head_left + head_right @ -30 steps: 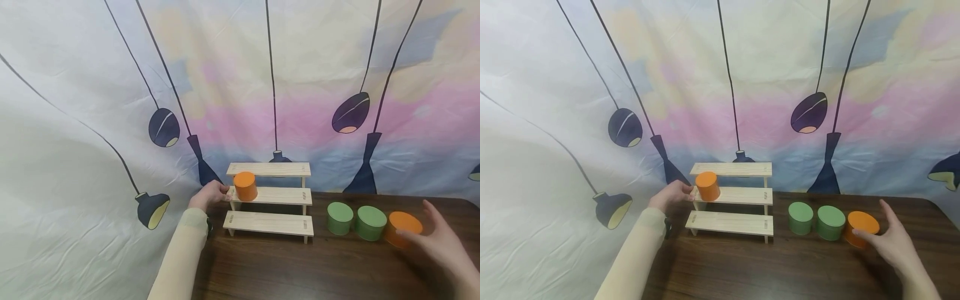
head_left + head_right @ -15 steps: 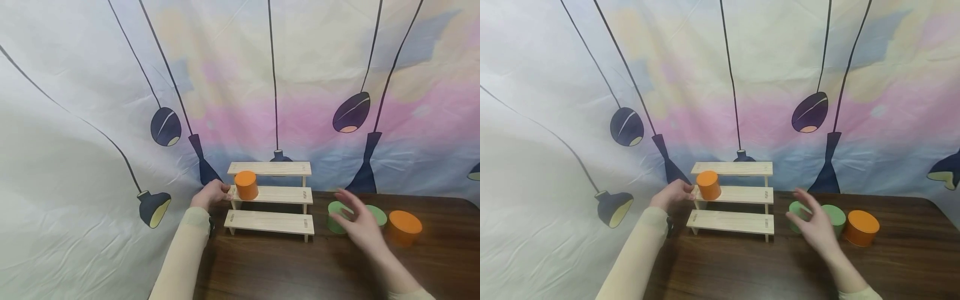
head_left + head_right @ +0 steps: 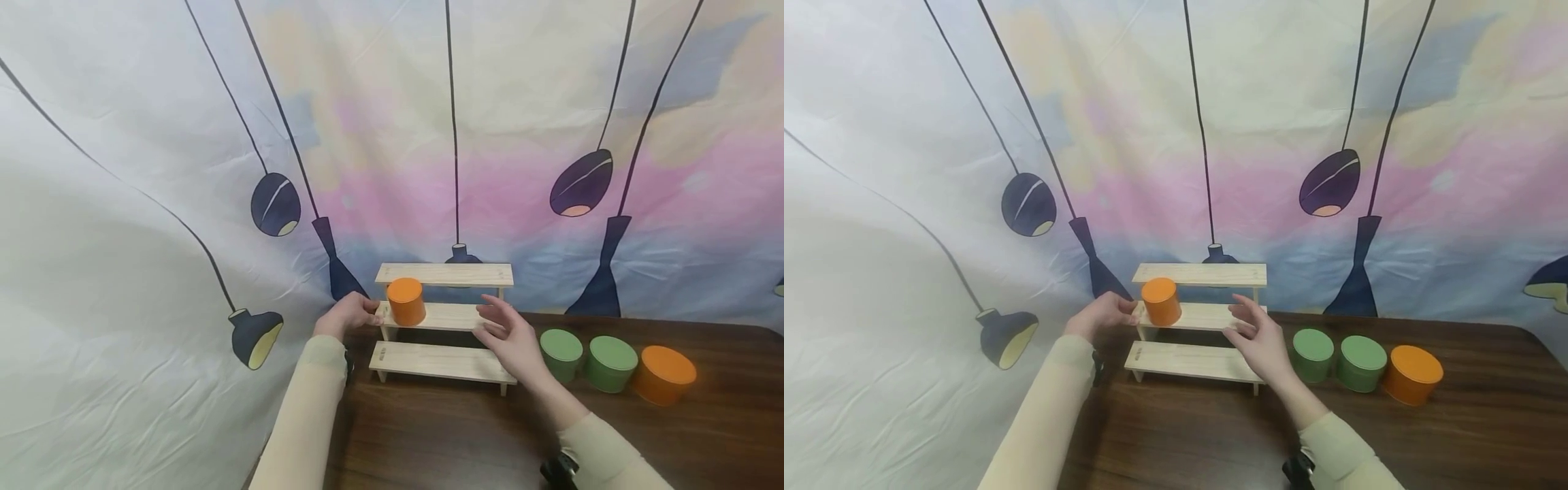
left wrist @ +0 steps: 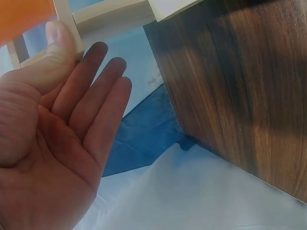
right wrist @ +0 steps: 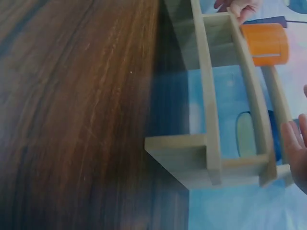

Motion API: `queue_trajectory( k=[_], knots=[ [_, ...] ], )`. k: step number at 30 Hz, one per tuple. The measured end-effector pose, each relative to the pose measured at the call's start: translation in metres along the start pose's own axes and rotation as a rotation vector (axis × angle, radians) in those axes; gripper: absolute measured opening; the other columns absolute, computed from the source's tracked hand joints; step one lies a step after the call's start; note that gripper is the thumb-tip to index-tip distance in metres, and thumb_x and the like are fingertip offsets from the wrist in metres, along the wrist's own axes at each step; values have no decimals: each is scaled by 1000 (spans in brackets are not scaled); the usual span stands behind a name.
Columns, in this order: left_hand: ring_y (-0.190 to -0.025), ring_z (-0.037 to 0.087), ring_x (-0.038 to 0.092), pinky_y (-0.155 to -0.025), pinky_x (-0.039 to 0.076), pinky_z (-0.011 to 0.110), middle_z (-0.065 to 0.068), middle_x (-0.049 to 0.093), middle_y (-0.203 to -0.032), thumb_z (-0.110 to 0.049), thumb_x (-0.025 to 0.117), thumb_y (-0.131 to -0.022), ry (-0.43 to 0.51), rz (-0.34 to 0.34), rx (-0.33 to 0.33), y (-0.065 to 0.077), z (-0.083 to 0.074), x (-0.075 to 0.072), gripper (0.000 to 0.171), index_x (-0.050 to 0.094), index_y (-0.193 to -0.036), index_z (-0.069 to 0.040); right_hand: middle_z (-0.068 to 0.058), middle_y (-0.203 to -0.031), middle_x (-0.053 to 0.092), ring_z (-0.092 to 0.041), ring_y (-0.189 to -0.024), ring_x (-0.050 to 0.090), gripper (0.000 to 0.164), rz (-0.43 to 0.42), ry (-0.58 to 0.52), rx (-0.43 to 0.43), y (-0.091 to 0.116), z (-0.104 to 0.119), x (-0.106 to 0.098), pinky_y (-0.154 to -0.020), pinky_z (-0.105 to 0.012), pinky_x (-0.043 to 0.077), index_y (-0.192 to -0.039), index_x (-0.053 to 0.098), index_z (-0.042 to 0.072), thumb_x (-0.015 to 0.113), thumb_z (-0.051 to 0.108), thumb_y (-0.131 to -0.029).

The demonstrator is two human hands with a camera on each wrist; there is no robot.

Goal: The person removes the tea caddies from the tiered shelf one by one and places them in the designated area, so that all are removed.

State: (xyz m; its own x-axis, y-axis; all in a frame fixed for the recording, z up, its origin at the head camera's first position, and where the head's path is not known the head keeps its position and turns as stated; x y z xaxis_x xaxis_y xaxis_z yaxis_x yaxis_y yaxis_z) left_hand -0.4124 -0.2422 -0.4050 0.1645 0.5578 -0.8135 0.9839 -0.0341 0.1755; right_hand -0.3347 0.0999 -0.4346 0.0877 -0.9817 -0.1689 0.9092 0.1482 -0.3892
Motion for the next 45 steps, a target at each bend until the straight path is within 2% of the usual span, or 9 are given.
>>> queue_trajectory(
  k=[6,12,15,20,28,35,40,45],
  knots=[
    [-131,35,61,-116,44,56,16,66,-144,-23,85,-94,13,-3,-15,-1,4,-1,58,66,-147,-15,-23,-149,60,-40,-137,59,68,20,22,-5,-12,-4,19,-110,-43,51,-160,49,13,79,11,-99],
    [-133,35,59,-117,43,57,15,64,-148,-23,85,-93,18,8,-44,-3,4,-2,58,65,-147,-16,-20,-155,57,-38,-142,56,80,43,188,-49,-24,8,36,-111,-52,50,-162,46,13,86,17,-94],
    [-136,35,58,-118,42,56,14,63,-150,-23,86,-93,26,20,-52,-6,5,-1,59,65,-147,-16,-16,-160,52,-38,-144,53,89,64,258,-44,-32,12,45,-111,-54,50,-165,43,14,90,21,-90],
    [-137,36,57,-118,42,56,14,62,-150,-23,86,-93,41,32,-45,-7,6,1,59,65,-147,-15,-18,-161,51,-41,-141,56,95,94,295,-26,-43,12,60,-111,-57,49,-166,40,15,92,25,-88],
    [-136,34,58,-117,43,54,11,63,-150,-23,86,-93,33,22,-51,-5,5,-1,58,65,-146,-15,-16,-156,57,-37,-130,64,92,39,300,-14,-55,14,79,-105,-56,54,-164,45,19,93,30,-86],
    [-137,32,58,-119,42,52,9,63,-150,-23,85,-94,42,23,-49,-3,3,-2,57,65,-146,-14,-13,-155,57,-35,-128,65,91,24,256,0,-62,17,101,-104,-55,55,-164,45,17,93,28,-87],
    [-140,34,55,-119,42,52,9,63,-150,-25,84,-95,18,33,-7,-2,4,-1,57,64,-147,-13,-13,-155,55,-35,-136,60,92,-2,206,-6,-66,18,118,-111,-52,51,-166,41,16,91,25,-89],
    [-139,35,56,-118,43,52,13,64,-148,-26,83,-96,25,37,27,-1,3,-1,57,64,-147,-11,-13,-152,57,-33,-136,60,90,-51,195,-7,-68,15,127,-112,-48,51,-165,43,22,91,22,-89]
  ],
)
Point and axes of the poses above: each hand's wrist, its own y-axis away from the middle knuckle, its own x-axis out of the palm, z = x × y, the point moved 6 cm from there along -y, towards the middle knuckle
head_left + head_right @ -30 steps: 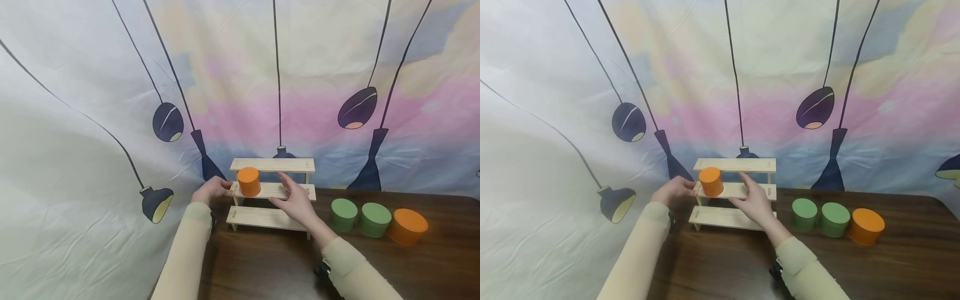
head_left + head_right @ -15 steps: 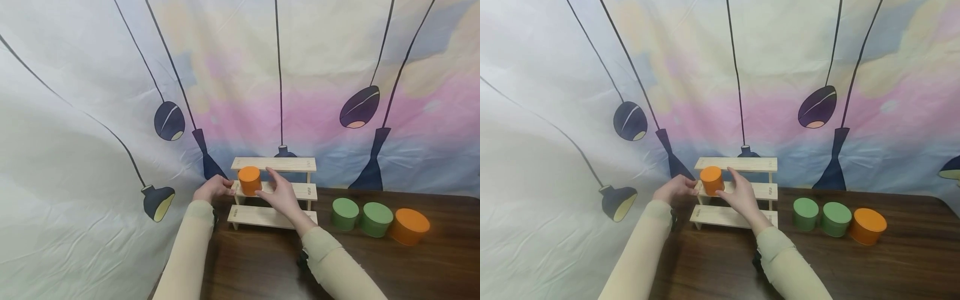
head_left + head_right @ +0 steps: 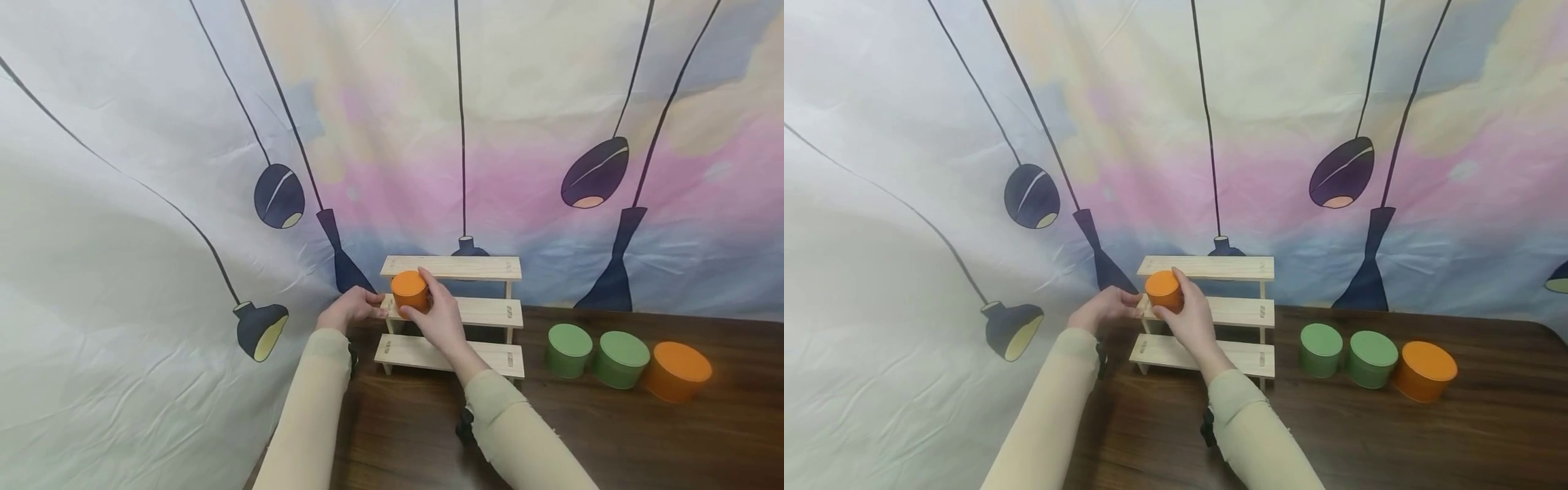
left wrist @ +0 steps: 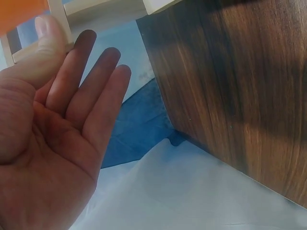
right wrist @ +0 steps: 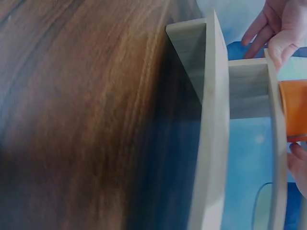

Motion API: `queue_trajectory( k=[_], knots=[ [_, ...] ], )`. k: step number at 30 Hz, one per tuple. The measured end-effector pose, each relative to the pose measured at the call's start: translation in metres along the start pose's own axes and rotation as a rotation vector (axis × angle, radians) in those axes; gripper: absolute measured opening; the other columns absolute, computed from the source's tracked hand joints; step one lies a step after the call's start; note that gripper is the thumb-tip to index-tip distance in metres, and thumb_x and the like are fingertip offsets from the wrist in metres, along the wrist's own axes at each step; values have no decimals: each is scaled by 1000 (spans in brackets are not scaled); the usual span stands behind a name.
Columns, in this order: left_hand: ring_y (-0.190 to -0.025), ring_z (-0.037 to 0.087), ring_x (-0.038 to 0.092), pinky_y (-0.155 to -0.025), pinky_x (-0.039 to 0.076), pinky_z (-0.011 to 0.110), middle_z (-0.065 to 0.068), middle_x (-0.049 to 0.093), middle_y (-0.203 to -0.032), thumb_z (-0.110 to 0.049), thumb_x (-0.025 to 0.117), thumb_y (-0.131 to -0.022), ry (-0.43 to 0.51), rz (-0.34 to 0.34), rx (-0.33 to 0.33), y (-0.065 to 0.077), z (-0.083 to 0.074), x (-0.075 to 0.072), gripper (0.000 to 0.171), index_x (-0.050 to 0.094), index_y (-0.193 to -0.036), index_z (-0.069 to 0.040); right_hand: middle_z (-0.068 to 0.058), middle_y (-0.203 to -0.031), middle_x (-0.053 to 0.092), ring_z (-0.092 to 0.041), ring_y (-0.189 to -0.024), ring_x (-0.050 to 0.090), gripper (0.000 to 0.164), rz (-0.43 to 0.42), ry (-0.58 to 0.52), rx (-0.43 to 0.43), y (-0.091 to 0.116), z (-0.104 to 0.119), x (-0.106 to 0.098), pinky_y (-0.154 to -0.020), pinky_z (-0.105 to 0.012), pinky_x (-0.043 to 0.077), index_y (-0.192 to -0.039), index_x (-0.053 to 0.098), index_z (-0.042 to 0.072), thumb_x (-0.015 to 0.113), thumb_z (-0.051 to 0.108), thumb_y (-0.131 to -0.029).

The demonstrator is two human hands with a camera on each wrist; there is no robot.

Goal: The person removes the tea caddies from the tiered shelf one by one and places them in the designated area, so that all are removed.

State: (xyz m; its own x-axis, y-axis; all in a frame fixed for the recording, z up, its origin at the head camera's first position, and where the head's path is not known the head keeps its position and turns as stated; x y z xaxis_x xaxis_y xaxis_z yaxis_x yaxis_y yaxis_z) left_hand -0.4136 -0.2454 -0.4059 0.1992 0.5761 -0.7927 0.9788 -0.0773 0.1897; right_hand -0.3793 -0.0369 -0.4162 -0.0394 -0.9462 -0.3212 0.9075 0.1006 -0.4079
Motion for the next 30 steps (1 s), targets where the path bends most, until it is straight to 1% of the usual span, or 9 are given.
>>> queue_trajectory(
  k=[4,8,14,20,22,26,30],
  knots=[
    [-137,34,58,-118,43,53,11,65,-148,-26,84,-96,14,-2,0,1,-1,-1,56,65,-147,-12,-9,-149,60,-28,-134,60,83,-28,13,5,1,-4,2,-110,-45,52,-161,49,28,91,22,-89],
    [-137,33,58,-118,43,52,9,64,-148,-26,84,-95,17,-4,3,1,-1,-1,56,65,-146,-14,-8,-147,60,-27,-132,61,81,-42,20,1,3,-7,2,-109,-45,53,-159,51,30,91,24,-89],
    [-136,32,58,-118,43,52,7,64,-149,-28,85,-95,16,-10,-19,-2,2,-2,57,65,-146,-16,-9,-144,60,-28,-130,61,81,-28,24,-2,2,-7,3,-109,-45,53,-160,49,30,90,26,-90],
    [-133,31,60,-117,44,52,10,64,-149,-28,84,-95,16,-10,2,-2,-1,-1,57,64,-147,-15,-10,-144,59,-29,-134,58,88,-45,30,2,3,-11,3,-113,-48,49,-163,42,30,90,29,-90],
    [-131,31,61,-116,45,51,10,64,-148,-28,85,-94,18,-13,-3,-1,-1,-1,57,65,-147,-15,-9,-145,59,-29,-137,56,90,-41,35,5,3,-12,3,-115,-47,48,-165,40,30,90,29,-90],
    [-128,30,62,-116,45,51,12,65,-147,-26,85,-94,21,-14,-11,-1,1,-1,57,65,-146,-13,-9,-145,59,-29,-138,56,89,-20,16,2,4,-12,2,-114,-46,48,-165,41,28,90,28,-90],
    [-134,31,60,-118,43,50,12,64,-148,-25,84,-95,-6,-13,2,0,-2,-1,57,65,-147,-12,-9,-145,59,-28,-138,57,88,1,-14,3,5,-13,0,-114,-45,49,-164,43,27,90,24,-90]
  ],
)
Point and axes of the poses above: each hand's wrist, its own y-axis away from the middle knuckle, its own x-axis out of the palm, z = x × y, the point moved 6 cm from there along -y, towards the middle knuckle
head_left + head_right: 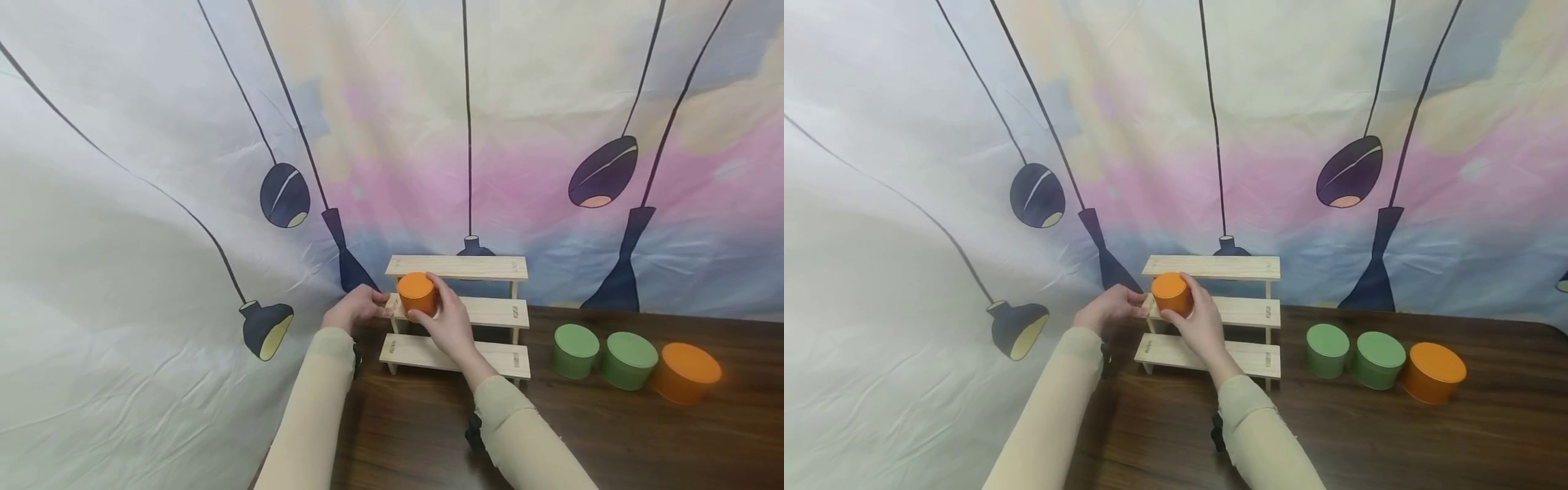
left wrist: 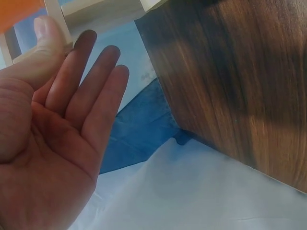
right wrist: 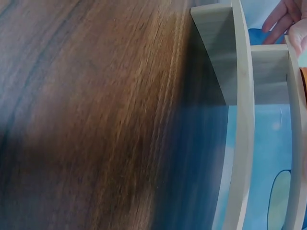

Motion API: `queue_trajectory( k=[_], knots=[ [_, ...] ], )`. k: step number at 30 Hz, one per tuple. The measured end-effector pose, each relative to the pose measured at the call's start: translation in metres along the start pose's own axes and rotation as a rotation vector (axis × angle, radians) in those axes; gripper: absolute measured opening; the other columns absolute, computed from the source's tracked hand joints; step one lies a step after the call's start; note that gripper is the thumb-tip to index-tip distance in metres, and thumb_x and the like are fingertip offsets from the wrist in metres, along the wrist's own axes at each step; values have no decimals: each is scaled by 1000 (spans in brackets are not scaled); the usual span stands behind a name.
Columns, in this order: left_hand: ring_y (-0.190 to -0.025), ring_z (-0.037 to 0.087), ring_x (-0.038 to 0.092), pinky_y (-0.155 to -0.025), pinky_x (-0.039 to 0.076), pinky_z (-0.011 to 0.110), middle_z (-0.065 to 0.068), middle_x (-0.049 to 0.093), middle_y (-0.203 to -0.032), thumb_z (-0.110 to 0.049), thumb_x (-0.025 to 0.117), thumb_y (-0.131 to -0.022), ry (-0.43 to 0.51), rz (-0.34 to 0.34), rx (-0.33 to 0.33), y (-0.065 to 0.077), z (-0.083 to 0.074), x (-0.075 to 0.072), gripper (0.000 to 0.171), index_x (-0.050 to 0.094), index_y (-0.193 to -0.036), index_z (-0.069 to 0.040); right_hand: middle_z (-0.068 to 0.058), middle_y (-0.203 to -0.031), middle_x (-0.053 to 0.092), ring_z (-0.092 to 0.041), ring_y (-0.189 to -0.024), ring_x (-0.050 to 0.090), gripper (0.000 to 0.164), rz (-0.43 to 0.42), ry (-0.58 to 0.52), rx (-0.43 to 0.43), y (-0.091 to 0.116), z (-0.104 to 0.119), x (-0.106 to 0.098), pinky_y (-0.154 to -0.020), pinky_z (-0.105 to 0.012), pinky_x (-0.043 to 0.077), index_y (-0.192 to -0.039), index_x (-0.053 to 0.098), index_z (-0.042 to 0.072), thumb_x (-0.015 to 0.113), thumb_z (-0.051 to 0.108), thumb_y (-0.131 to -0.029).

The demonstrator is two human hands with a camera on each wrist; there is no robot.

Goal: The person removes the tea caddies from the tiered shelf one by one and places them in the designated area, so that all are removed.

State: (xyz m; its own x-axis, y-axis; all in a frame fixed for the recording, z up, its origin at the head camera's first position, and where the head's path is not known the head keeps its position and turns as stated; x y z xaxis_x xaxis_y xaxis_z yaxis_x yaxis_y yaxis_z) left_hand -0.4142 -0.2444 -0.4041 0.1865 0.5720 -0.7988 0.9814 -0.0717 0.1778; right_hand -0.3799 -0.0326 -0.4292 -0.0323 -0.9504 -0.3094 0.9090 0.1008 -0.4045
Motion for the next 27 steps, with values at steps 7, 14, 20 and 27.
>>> queue_trajectory(
  k=[7,14,20,27],
  knots=[
    [-136,30,58,-119,42,47,13,63,-150,-24,83,-96,-42,-4,-10,1,-6,0,56,64,-147,-11,-8,-148,57,-27,-143,55,86,34,-51,14,-1,-4,-4,-115,-40,47,-163,44,29,90,20,-90],
    [-136,30,58,-121,40,48,14,61,-151,-22,83,-95,-48,-2,-20,3,-9,0,58,63,-148,-10,-7,-149,56,-25,-145,53,86,45,-83,30,1,-7,-8,-116,-36,45,-163,44,27,89,17,-90],
    [-135,31,59,-119,42,48,14,61,-151,-22,83,-96,-43,-1,-21,4,-9,1,58,63,-149,-9,-9,-149,56,-26,-145,52,86,50,-128,23,4,-7,-13,-116,-35,45,-163,44,27,89,14,-90],
    [-128,28,61,-116,45,49,14,63,-150,-24,84,-95,-45,-4,-48,2,-5,2,58,64,-148,-11,-8,-151,55,-25,-146,51,86,54,-174,5,9,-11,-19,-116,-33,44,-163,43,27,88,15,-91]
  ],
)
Point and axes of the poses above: each hand's wrist, its own y-axis away from the middle knuckle, its own x-axis out of the palm, z = x × y, the point moved 6 cm from there along -y, towards the middle knuckle
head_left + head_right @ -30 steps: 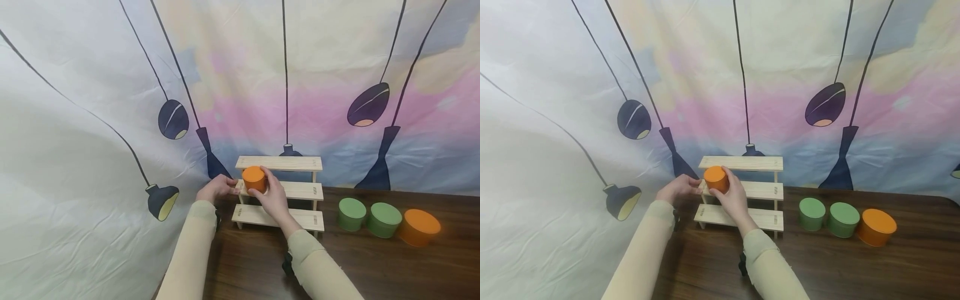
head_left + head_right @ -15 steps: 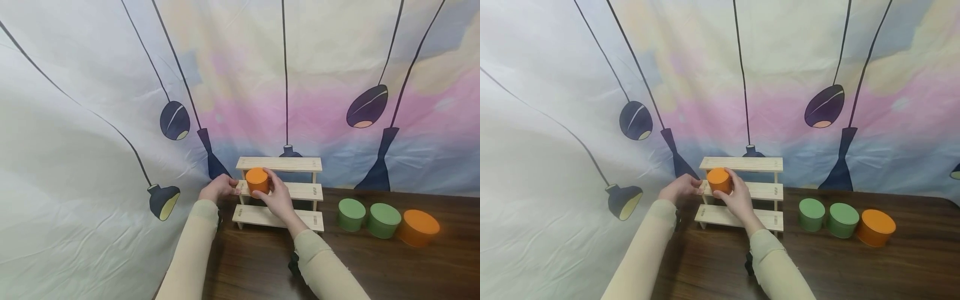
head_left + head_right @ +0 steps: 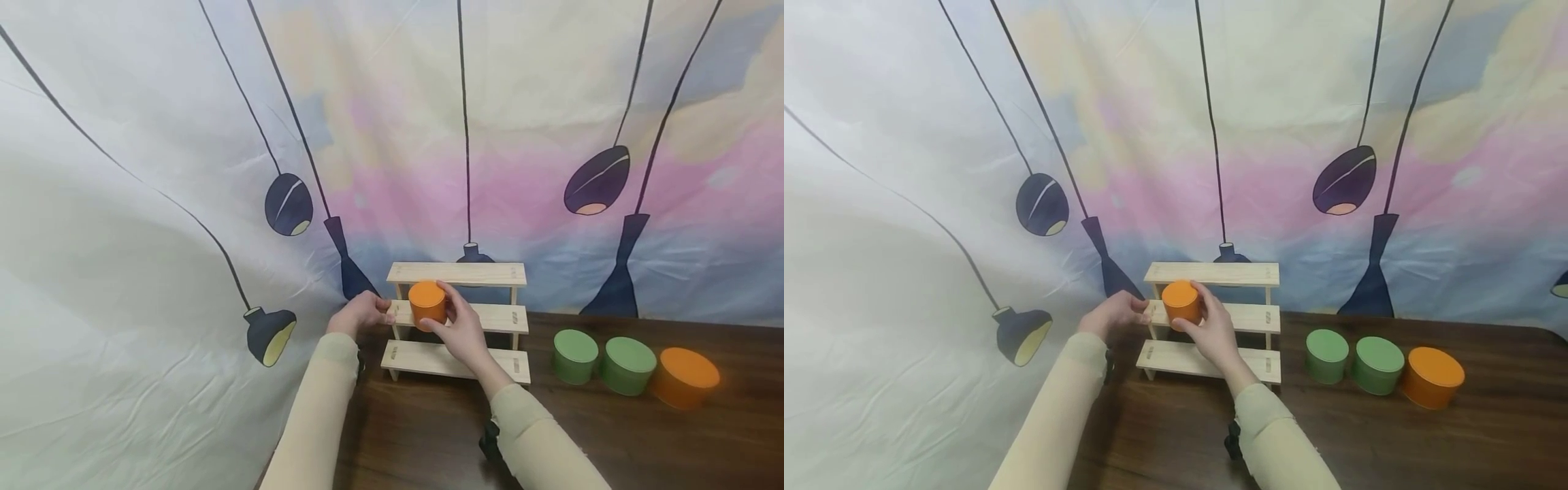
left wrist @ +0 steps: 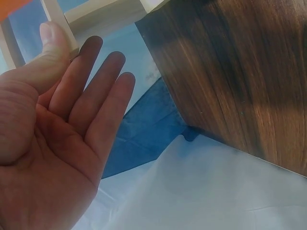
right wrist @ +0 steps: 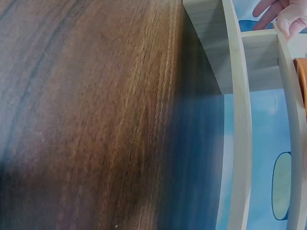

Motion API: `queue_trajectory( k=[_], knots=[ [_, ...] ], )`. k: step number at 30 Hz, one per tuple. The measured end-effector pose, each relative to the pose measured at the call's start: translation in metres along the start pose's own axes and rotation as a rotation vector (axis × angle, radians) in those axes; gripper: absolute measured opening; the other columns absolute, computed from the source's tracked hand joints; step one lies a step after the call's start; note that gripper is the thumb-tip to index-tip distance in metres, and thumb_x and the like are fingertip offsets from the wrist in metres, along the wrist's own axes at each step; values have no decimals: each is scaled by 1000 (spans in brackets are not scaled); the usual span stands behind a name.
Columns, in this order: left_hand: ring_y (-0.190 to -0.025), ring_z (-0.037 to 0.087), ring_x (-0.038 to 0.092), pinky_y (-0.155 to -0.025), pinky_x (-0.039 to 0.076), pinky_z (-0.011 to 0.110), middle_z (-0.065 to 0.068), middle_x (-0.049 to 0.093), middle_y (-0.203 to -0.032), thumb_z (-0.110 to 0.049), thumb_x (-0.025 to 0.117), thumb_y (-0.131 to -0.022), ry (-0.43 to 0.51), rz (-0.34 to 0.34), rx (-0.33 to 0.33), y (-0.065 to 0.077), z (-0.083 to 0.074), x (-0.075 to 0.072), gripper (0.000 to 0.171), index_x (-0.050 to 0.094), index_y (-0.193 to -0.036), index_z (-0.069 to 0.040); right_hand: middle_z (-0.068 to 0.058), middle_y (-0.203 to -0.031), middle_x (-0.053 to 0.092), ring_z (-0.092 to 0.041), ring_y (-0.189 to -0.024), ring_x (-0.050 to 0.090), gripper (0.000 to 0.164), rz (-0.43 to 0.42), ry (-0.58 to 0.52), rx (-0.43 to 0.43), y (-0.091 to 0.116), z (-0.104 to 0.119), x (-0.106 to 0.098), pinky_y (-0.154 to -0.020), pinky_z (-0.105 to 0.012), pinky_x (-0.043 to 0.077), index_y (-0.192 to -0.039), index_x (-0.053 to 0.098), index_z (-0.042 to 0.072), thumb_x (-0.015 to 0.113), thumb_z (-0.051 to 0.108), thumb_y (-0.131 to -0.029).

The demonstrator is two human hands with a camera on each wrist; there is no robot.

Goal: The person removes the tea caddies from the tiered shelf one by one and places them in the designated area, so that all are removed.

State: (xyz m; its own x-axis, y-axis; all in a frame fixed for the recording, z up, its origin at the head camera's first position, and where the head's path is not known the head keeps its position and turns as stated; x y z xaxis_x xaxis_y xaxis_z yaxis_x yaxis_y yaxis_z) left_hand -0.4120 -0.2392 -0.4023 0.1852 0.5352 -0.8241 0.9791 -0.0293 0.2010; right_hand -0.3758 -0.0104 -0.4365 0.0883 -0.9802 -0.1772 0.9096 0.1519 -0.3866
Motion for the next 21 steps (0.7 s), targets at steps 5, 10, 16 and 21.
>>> queue_trajectory(
  k=[5,10,16,21],
  knots=[
    [-127,27,62,-115,46,48,15,63,-150,-25,84,-95,-21,-17,13,1,0,1,59,64,-149,-13,-9,-152,55,-26,-146,52,86,-7,-19,-11,4,-1,-5,-115,-35,45,-163,44,27,88,15,-91],
    [-125,27,61,-114,46,46,16,62,-150,-25,83,-96,-17,-17,29,2,-1,2,58,63,-149,-13,-9,-152,56,-26,-144,54,86,-23,-31,-17,9,-2,-11,-114,-36,47,-162,45,29,89,14,-90],
    [-136,30,58,-117,44,46,14,62,-150,-25,83,-96,-30,-21,24,0,0,0,57,64,-148,-14,-9,-152,57,-27,-144,55,86,-11,-101,13,17,-4,-19,-113,-37,48,-162,45,32,89,14,-90],
    [-135,31,59,-117,43,46,15,63,-148,-25,83,-96,-28,-19,31,0,2,0,56,65,-147,-12,-10,-152,57,-29,-145,53,85,21,-151,68,25,-5,-32,-116,-36,45,-162,45,34,89,17,-91]
  ],
)
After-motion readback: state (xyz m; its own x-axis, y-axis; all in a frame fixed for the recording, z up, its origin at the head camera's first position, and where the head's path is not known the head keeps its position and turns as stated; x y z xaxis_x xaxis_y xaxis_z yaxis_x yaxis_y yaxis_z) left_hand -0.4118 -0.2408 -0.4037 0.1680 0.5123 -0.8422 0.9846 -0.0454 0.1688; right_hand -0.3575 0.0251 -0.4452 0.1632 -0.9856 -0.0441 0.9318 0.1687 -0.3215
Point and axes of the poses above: each hand's wrist, its own y-axis away from the middle knuckle, its own x-axis out of the palm, z = x × y, the point moved 6 cm from there along -y, towards the middle knuckle
